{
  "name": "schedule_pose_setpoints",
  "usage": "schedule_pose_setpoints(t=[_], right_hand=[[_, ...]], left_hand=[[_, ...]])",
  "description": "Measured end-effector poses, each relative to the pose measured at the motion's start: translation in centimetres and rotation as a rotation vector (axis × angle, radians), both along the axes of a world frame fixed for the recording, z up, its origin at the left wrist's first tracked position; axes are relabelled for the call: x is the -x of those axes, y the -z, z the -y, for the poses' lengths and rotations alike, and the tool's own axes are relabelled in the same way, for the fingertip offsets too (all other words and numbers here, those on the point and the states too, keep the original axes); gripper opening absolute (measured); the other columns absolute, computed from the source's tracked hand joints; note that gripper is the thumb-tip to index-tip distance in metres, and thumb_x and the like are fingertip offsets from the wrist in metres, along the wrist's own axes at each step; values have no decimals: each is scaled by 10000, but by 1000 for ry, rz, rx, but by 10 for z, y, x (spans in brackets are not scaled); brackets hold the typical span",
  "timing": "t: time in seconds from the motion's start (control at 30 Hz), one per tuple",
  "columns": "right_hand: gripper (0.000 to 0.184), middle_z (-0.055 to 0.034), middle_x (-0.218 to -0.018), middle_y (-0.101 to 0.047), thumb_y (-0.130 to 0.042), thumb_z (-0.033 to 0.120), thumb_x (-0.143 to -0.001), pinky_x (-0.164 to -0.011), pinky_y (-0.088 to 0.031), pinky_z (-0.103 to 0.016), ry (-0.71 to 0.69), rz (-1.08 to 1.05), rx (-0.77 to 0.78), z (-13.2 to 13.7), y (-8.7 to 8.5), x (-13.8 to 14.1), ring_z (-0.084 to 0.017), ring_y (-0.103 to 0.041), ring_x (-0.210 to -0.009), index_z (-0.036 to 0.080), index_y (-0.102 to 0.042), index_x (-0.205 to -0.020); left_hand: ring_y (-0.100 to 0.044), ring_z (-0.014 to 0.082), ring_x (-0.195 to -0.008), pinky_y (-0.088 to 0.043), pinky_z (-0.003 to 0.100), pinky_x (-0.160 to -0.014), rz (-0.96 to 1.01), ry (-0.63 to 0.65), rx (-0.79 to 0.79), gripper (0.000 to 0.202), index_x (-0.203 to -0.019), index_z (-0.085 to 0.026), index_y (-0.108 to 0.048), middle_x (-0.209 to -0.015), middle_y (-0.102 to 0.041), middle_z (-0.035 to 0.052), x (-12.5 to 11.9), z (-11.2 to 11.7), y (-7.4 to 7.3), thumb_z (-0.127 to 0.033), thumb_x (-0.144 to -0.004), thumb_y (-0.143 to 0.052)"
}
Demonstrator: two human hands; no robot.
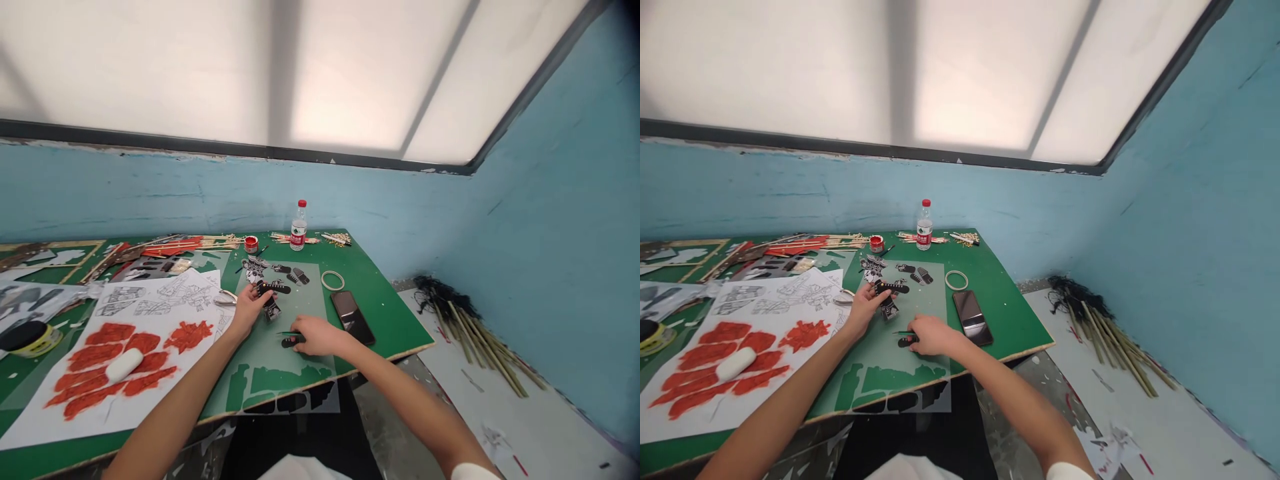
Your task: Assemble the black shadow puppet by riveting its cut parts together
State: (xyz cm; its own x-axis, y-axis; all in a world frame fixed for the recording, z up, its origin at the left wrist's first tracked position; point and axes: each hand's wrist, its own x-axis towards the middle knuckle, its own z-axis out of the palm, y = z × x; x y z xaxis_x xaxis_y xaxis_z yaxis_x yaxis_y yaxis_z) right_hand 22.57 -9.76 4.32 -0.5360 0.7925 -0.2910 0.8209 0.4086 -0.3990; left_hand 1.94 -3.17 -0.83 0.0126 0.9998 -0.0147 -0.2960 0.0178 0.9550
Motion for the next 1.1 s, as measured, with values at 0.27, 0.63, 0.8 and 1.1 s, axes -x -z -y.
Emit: schedule_pose_setpoints(t=[0.27, 0.63, 0.8, 1.1], right_hand=[[242, -62, -836, -708, -572, 397, -991, -598, -317, -266, 189, -196, -108, 35, -3, -21, -188, -602, -685, 196, -705, -1016], [369, -55, -760, -721, -497, 398, -992, -590, -393, -272, 407, -313, -227, 36, 26, -46, -203, -630, -628, 191, -709, -1213], [371, -75, -1034, -811, -580, 300, -958, -734, -471, -280, 51, -140, -260, 59, 37, -35, -252, -752, -877, 302, -728, -1298], [445, -85, -1089, -805, -535, 242, -927, -735, -496, -283, 264, -230, -297, 63, 21, -58, -234, -743, -826, 235, -686, -1346]], left_hand=[[-708, 241, -552, -532, 317, -453, -257, 338, 58, 519, -1125, -153, -654, -798, -777, 96, -12, 14, 6, -521, -769, -737], [-706, 326, -756, -439, 337, -660, -989, 169, -145, 269, -977, -213, -685, -682, -697, 75, -20, 27, 6, -455, -874, -626], [-704, 367, -905, -434, 372, -772, -1241, 77, -191, 251, -958, -209, -736, -828, -743, 140, -4, 27, -13, -385, -892, -570], [-690, 422, -1020, -520, 418, -820, -1305, 216, -26, 265, -703, -190, -711, -782, -729, 135, 23, -70, -40, -270, -587, -935]])
